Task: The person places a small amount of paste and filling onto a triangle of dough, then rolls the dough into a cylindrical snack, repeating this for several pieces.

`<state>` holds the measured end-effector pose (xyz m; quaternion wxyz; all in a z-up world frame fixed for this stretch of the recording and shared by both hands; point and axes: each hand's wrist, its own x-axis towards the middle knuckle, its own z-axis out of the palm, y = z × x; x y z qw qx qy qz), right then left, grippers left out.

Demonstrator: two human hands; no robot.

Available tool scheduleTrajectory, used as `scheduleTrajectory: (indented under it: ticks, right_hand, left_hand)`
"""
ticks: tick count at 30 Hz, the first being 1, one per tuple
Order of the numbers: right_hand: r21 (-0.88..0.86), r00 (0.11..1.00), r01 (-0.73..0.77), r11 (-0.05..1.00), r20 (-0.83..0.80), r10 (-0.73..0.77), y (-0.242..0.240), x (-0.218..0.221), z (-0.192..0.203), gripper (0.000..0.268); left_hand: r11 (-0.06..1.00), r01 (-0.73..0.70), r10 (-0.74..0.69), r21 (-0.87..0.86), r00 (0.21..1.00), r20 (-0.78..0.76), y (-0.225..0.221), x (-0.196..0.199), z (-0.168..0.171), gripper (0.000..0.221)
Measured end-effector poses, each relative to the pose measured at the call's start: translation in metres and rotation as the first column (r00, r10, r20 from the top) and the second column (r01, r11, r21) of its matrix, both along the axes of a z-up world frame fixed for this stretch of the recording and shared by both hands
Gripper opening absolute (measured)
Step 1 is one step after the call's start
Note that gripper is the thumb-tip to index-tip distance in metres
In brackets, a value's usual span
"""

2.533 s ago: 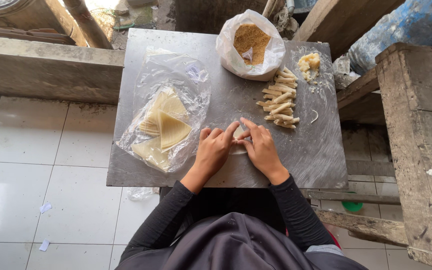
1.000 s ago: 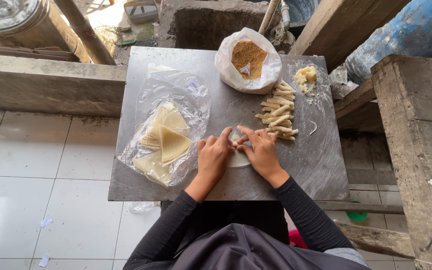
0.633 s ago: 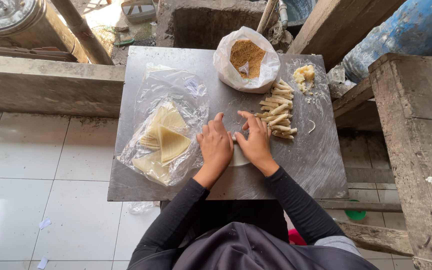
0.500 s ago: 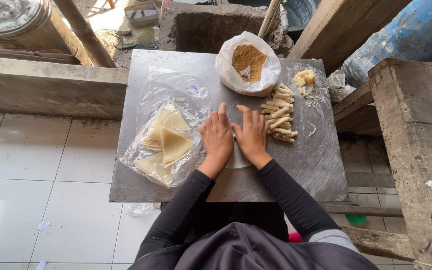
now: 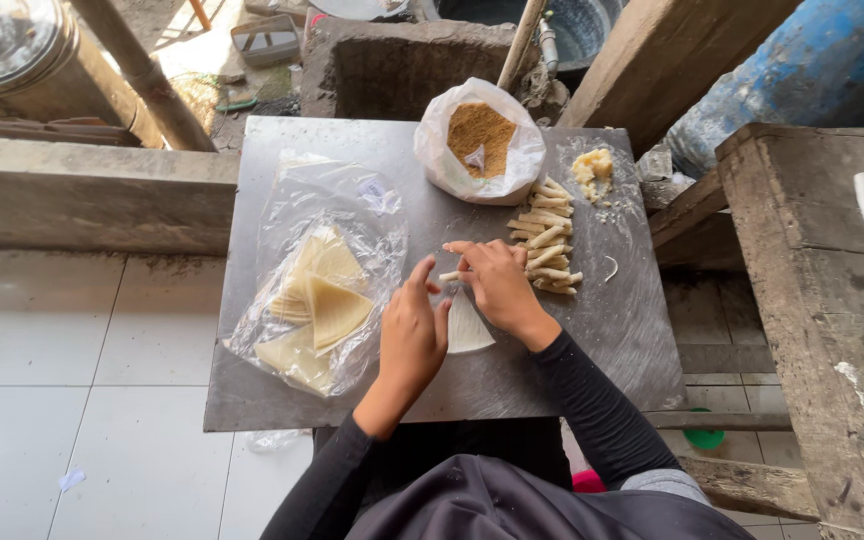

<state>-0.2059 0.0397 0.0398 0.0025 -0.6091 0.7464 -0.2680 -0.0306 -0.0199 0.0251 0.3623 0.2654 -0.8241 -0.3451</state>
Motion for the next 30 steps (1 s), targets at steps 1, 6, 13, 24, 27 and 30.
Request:
scheduleTrajectory:
  ticks: [1, 6, 13, 24, 27, 30]
  right_hand:
    - [-0.038, 0.999, 0.006, 0.999, -0.041, -0.008, 0.001, -0.003, 0.000, 0.037]
    - [-0.065, 0.913, 0.192, 0.979, -0.354, -0.203, 0.018, -0.078, 0.026, 0.035]
    - [-0.196, 0.968, 0.123, 0.973, -0.190, -0.161, -0.007, -0.106, 0.057, 0.032]
    - [-0.161, 0.936, 0.145, 0.976, -0.298, -0.188, -0.120, -0.111, 0.024, 0.033]
    - [-0.187, 0.901, 0.038, 0.982, -0.418, -0.115, -0.128, -0.118, 0.021, 0.025]
    - [-0.182, 0.867, -0.048, 0.982, -0.495, -0.049, -0.132, -0.123, 0.024, 0.019]
  left_hand:
    - [1.000, 0.009, -0.009, -0.016, 1.000, 0.007, 0.003, 0.005, -0.002, 0.063]
    - [0.999, 0.000, 0.002, -0.034, 0.997, 0.080, 0.016, 0.033, -0.022, 0.064]
    - [0.994, 0.028, -0.013, -0.108, 0.991, 0.133, 0.027, 0.036, -0.036, 0.062]
    - [0.984, -0.015, 0.051, -0.176, 0.978, 0.203, 0.029, 0.034, -0.042, 0.061]
    - [0.989, -0.006, 0.031, -0.150, 0.986, 0.165, 0.028, 0.034, -0.045, 0.056]
    - [0.991, -0.005, 0.025, -0.137, 0.989, 0.143, 0.028, 0.034, -0.045, 0.055]
